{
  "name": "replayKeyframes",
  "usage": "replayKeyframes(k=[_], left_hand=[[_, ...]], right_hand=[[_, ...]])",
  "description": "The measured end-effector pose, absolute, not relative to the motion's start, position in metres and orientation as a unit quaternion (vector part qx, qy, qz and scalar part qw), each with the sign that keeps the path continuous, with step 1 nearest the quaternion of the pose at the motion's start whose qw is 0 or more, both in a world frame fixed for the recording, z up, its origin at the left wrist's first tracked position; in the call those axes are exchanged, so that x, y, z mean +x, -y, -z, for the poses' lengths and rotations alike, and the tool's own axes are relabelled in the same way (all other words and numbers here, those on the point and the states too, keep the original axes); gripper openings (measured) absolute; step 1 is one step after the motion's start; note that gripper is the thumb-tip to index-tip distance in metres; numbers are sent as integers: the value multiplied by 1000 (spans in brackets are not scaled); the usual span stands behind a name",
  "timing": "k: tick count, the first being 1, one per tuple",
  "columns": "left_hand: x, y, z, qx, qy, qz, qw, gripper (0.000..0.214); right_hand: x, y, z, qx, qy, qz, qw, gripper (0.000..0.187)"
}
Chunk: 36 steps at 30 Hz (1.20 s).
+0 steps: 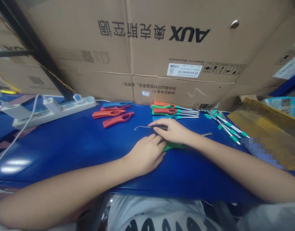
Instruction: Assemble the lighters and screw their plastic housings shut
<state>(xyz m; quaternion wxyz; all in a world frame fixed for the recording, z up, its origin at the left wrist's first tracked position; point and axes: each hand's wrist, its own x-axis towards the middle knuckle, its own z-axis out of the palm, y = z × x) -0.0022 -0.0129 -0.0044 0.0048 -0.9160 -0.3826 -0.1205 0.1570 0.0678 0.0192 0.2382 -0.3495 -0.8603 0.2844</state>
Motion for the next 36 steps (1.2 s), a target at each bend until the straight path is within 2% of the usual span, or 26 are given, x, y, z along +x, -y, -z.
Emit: replayKeyframes(k=[12, 22, 32, 36], left_hand=[[-3, 12, 5, -914, 391, 111, 13, 31], [-1, 13, 2, -911, 401, 96, 11, 34], [-2, 11, 3, -914, 392, 106, 8, 33], [-2, 12, 3, -914, 393, 103, 11, 32]], right_hand=[[157, -67, -18, -350, 852, -317, 228, 29], [166, -63, -27, -360, 827, -344, 262, 30], [164, -63, -21, -358, 829, -362, 232, 29], [163, -63, -21, -361, 825, -357, 249, 29]])
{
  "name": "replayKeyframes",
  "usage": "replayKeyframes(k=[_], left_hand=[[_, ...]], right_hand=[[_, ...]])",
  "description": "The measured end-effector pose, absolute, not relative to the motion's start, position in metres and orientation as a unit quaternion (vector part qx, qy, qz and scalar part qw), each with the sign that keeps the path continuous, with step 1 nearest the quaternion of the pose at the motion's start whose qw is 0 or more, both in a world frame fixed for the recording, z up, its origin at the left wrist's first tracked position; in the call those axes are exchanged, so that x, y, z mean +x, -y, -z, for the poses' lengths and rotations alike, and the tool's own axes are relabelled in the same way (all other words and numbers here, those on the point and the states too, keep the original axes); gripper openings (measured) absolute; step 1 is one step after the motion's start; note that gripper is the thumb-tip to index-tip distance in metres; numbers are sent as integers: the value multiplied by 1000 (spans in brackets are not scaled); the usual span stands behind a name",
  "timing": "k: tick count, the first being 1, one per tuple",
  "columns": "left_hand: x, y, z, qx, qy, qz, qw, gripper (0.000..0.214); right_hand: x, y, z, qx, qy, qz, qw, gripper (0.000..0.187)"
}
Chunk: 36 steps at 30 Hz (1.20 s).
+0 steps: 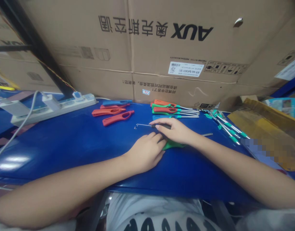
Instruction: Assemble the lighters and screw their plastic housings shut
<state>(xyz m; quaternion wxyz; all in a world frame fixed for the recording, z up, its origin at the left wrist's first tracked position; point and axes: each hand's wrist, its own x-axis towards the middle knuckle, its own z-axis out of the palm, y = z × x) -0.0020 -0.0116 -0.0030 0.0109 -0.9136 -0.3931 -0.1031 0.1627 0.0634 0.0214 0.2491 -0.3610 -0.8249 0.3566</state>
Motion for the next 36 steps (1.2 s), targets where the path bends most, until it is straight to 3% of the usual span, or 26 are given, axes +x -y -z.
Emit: replayKeyframes(k=[14, 28, 32, 36], left_hand=[[-2, 11, 5, -915, 388, 114, 8, 33], [-4, 11, 0, -905, 412, 107, -12, 35], [-6, 9, 0, -892, 437, 111, -30, 43], [-8, 5, 3, -870, 476, 121, -47, 64]], right_hand=[[162, -57, -20, -358, 846, -315, 239, 31], [164, -60, -23, -364, 813, -365, 271, 30], [163, -59, -26, -372, 796, -380, 289, 28], [165, -58, -27, -384, 758, -433, 301, 28]])
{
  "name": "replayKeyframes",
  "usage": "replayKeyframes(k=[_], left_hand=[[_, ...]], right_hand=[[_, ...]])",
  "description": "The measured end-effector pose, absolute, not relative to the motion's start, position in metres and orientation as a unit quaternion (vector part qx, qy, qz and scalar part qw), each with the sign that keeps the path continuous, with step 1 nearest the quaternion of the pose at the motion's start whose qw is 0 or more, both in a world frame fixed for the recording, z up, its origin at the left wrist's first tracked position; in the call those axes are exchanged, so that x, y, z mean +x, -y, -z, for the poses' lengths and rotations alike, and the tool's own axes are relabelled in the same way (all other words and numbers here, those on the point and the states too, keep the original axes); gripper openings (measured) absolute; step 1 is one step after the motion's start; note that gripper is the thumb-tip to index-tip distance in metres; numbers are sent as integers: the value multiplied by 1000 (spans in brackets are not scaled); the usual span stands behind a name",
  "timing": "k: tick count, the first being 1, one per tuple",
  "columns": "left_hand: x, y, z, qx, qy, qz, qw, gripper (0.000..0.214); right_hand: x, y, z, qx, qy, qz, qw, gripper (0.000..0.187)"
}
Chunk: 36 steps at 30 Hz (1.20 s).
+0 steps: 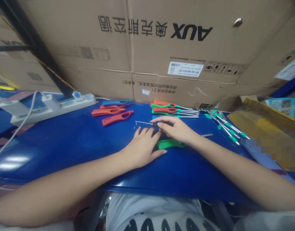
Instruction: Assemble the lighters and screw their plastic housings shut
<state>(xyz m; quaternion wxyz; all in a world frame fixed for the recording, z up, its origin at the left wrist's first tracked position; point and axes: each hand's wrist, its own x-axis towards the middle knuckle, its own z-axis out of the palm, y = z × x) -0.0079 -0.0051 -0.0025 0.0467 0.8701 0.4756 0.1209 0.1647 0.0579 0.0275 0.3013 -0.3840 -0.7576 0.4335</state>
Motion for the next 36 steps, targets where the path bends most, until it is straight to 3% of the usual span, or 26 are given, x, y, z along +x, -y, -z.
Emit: replayKeyframes(k=[5, 19, 28, 36], left_hand=[[-11, -3, 6, 849, -514, -112, 51, 80], [-14, -10, 14, 840, -529, -117, 42, 88], [-12, -11, 11, 827, -556, -78, 44, 108], [-13, -12, 13, 817, -569, -87, 21, 110]], right_hand=[[168, -59, -25, -382, 728, -472, 316, 31], [169, -55, -27, -383, 727, -482, 302, 32], [170, -55, -26, -376, 733, -479, 303, 32], [172, -57, -29, -387, 728, -472, 313, 33]])
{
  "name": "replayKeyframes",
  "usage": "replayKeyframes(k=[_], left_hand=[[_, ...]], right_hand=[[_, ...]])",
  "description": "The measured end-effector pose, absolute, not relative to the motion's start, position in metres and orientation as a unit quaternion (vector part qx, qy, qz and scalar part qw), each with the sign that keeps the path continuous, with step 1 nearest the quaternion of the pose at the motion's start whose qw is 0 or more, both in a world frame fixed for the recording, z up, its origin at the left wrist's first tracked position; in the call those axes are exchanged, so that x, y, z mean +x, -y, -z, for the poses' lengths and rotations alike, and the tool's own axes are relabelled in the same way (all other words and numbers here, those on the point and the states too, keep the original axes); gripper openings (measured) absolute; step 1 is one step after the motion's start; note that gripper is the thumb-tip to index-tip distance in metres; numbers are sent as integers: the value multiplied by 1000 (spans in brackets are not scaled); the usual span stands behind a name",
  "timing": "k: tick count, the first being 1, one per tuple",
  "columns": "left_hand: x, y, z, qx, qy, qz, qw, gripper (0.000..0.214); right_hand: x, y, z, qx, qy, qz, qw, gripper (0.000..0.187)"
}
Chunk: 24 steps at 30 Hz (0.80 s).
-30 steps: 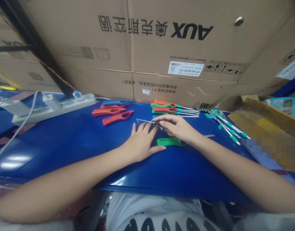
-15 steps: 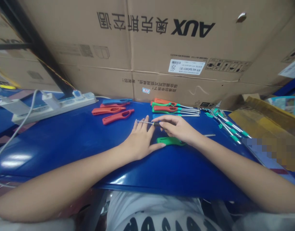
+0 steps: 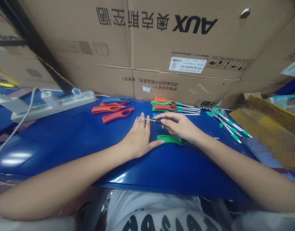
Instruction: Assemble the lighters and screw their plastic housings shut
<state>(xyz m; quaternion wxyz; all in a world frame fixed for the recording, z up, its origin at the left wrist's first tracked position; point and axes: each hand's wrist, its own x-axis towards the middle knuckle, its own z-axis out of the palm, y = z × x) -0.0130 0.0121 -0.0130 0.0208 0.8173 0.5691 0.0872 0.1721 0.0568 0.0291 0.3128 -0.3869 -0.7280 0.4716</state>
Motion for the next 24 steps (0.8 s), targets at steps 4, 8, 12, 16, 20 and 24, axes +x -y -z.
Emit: replayKeyframes(k=[4, 8, 12, 16, 20, 24], left_hand=[[-10, -10, 6, 799, -598, -55, 31, 110], [-9, -9, 3, 795, -605, -35, 37, 107], [-11, -9, 6, 809, -585, -45, 27, 100], [-11, -7, 6, 810, -585, -50, 11, 97], [-9, -5, 2, 804, -593, -37, 19, 98], [-8, -5, 1, 794, -607, -29, 22, 102]], right_hand=[[173, -57, -29, -385, 728, -473, 314, 32], [171, -56, -26, -378, 728, -480, 312, 31], [170, -55, -27, -379, 725, -483, 311, 31], [172, -56, -28, -386, 722, -482, 312, 32], [174, -59, -26, -386, 720, -484, 313, 33], [175, -60, -25, -388, 713, -494, 312, 35]])
